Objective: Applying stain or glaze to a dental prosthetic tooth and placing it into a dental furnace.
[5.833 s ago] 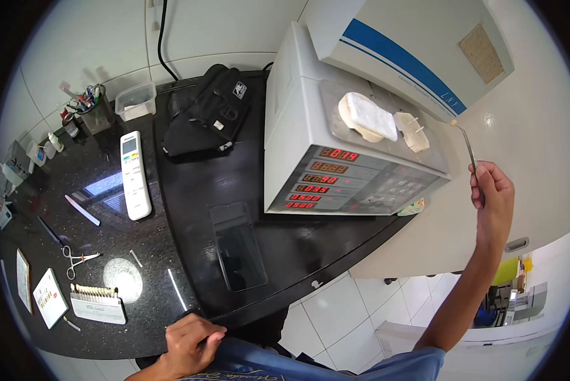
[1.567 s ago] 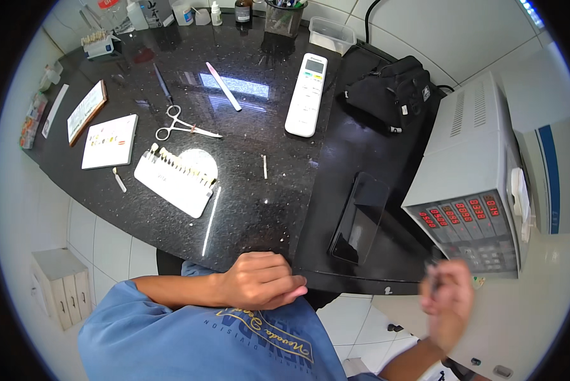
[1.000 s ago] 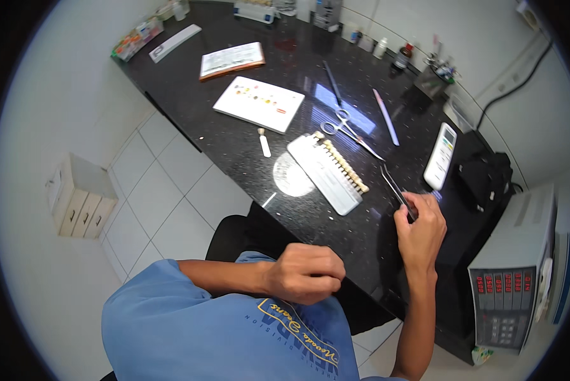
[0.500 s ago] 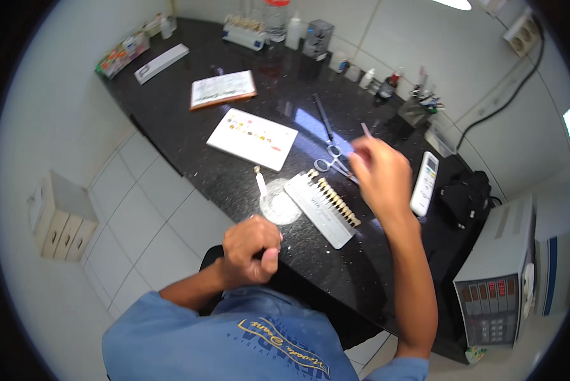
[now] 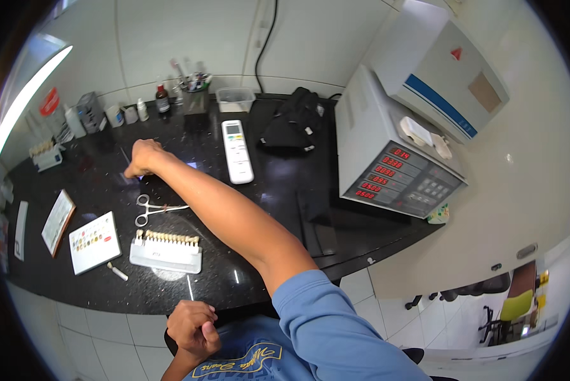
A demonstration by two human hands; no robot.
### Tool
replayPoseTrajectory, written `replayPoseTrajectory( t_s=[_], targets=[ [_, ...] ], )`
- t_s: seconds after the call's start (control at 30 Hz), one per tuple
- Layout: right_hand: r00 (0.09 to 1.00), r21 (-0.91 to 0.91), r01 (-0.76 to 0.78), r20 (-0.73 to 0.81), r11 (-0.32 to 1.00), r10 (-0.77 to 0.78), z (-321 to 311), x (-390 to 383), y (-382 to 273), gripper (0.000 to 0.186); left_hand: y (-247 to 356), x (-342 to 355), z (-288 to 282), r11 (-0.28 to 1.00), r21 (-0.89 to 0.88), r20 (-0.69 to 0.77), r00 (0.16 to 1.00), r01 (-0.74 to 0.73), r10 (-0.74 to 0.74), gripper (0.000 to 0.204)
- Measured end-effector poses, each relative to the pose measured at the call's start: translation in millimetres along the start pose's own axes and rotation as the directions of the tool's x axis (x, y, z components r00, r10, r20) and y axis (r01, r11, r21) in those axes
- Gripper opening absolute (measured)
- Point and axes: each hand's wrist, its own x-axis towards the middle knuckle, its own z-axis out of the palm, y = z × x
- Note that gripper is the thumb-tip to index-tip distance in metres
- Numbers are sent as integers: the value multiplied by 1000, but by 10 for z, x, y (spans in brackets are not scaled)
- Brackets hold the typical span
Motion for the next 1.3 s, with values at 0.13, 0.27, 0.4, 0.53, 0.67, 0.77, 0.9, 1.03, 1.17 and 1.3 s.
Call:
replayPoseTrajectory(
  t_s=[0.13, 0.27, 0.4, 0.53, 0.67, 0.77, 0.9, 1.03, 1.17, 1.3],
  targets=[
    [977, 482, 202, -34, 852, -213, -659, -510, 69, 19, 4, 81, 197, 996, -44, 113, 990, -77, 82, 14],
    [869, 577, 484, -229, 658, -438, -1468, -1654, 327, 11, 62, 107, 529, 995, -88, 245, 968, -43, 63, 11],
    [728, 404, 677, -489, 615, -481, -1801, -2615, 977, 10, 104, 132, 927, 999, -48, 339, 941, 12, 5, 6],
    [576, 144, 719, -670, 680, -468, -1981, -3290, 1715, 25, 197, 150, 1098, 980, 194, 348, 931, 41, -108, 8],
    [528, -46, 556, -751, 830, -396, -2231, -3892, 2293, 40, 221, 122, 1185, 936, 348, 295, 941, 56, -165, 14],
    [331, -136, 479, -887, 867, -322, -2339, -4217, 2671, 24, 247, 75, 1263, 892, 438, 231, 945, 113, -233, 22],
    [137, -252, 364, -938, 897, -319, -2656, -4499, 3069, 22, 226, 44, 1280, 850, 521, 199, 958, 74, -206, 18],
    [49, -433, 85, -898, 898, -437, -2903, -4520, 3336, 22, 209, -4, 1275, 778, 622, 161, 958, 87, -236, 18],
    [97, -465, 138, -872, 874, -479, -3117, -4431, 3412, 21, 149, -60, 1274, 720, 693, 129, 975, 41, -179, 20],
    [77, -585, 196, -791, 787, -607, -3230, -4363, 3549, 21, 123, -97, 1278, 700, 713, 73, 988, 43, -135, 21]
  ],
)
